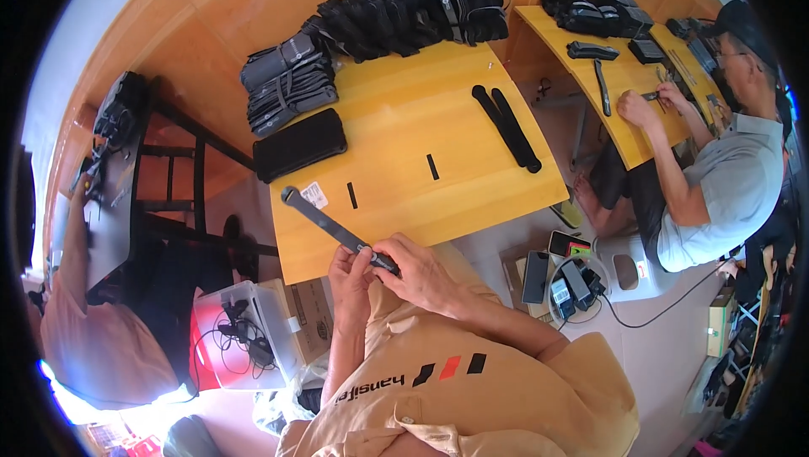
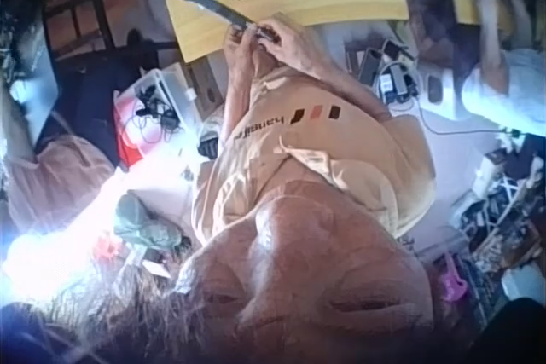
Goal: Assembling black textile straps by attaching labels and organizing them into stacks.
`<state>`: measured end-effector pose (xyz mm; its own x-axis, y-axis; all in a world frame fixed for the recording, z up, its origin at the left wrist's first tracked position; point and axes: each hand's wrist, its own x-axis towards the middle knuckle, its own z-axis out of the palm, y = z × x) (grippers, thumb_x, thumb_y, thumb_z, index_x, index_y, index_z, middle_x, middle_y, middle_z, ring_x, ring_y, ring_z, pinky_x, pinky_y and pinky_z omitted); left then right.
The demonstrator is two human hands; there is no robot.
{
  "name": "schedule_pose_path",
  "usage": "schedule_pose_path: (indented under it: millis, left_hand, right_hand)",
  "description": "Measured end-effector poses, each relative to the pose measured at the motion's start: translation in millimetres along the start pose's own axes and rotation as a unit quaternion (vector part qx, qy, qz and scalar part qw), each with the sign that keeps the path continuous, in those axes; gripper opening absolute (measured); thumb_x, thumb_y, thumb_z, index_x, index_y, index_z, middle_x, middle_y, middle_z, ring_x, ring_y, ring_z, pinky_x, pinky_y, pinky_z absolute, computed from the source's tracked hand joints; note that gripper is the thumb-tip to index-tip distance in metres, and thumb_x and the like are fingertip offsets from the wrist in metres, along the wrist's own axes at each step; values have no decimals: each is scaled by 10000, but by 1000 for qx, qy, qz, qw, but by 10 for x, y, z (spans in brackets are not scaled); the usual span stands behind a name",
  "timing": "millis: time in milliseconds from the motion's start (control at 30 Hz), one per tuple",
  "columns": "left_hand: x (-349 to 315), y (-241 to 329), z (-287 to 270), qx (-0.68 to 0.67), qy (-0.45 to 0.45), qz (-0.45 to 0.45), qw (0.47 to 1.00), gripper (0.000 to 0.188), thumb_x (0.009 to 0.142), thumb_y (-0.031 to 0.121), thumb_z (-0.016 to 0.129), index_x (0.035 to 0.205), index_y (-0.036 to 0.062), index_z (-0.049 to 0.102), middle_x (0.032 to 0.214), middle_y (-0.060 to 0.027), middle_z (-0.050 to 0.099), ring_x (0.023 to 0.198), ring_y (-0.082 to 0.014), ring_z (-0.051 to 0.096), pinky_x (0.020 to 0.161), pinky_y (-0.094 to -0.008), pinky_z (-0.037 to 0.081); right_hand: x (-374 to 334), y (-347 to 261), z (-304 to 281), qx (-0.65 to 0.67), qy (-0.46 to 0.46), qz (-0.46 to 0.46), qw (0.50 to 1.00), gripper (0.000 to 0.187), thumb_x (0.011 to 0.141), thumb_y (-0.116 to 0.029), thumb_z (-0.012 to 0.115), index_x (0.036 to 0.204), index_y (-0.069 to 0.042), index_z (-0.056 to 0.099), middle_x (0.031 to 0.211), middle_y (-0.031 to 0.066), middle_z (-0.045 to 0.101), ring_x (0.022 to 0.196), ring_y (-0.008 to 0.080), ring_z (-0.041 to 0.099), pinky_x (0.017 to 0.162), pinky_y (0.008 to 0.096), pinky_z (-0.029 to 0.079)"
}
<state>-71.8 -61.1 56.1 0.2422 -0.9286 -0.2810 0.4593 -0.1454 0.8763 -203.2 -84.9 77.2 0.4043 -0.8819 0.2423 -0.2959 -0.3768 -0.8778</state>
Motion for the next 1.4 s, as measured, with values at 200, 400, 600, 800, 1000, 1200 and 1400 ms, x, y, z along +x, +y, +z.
schedule_pose_path:
  millis: [200,400,600,800,1000,1200,1400]
  left_hand:
    - [9,144,-87,-55,-26,-41,997,254,883,182,568,1045,-12,549,828,-52,614,684,-88,586,602,-212,476]
    - [49,102,-63,-60,-35,-11,998,231,887,195,567,1015,3,565,850,-45,618,764,-97,607,649,-214,498]
    - [26,86,24,-125,-39,-17,991,217,894,166,543,1020,-10,556,872,-61,623,774,-143,611,692,-258,528]
    - [30,198,-8,-53,-57,-24,997,234,898,170,532,1020,-30,537,893,-161,643,749,-206,660,642,-273,560]
    - [21,227,26,-38,-86,-60,994,258,906,183,522,1062,-21,500,903,-188,644,788,-194,662,646,-260,557]
    - [-38,199,86,-23,-89,-41,995,341,831,41,596,1138,-26,464,949,-187,626,802,-234,657,678,-277,572]
    - [-55,183,85,-47,-109,-31,992,447,776,-20,635,1179,-17,441,972,-174,618,873,-223,634,749,-310,556]
  right_hand:
    - [-17,120,-41,310,-44,220,924,188,804,12,612,984,54,581,873,101,631,717,141,628,633,240,525]
    - [62,94,-162,421,-48,263,867,202,824,1,593,1015,68,584,861,122,638,701,135,631,640,235,538]
    - [18,85,-67,424,11,190,885,197,848,-45,590,1021,51,595,879,90,638,724,102,613,647,210,522]
    - [97,128,-239,269,54,58,960,136,841,6,570,963,19,631,810,42,613,736,104,588,615,214,491]
    - [126,-50,-476,78,-13,-34,996,153,760,66,600,896,18,651,809,99,619,701,187,613,591,248,486]
    - [102,-42,-494,7,-31,-90,995,205,701,103,620,883,12,644,828,101,613,686,209,611,576,265,478]
    - [119,-79,-499,-61,-29,-142,988,165,688,52,636,846,3,634,787,94,593,639,230,591,535,297,477]
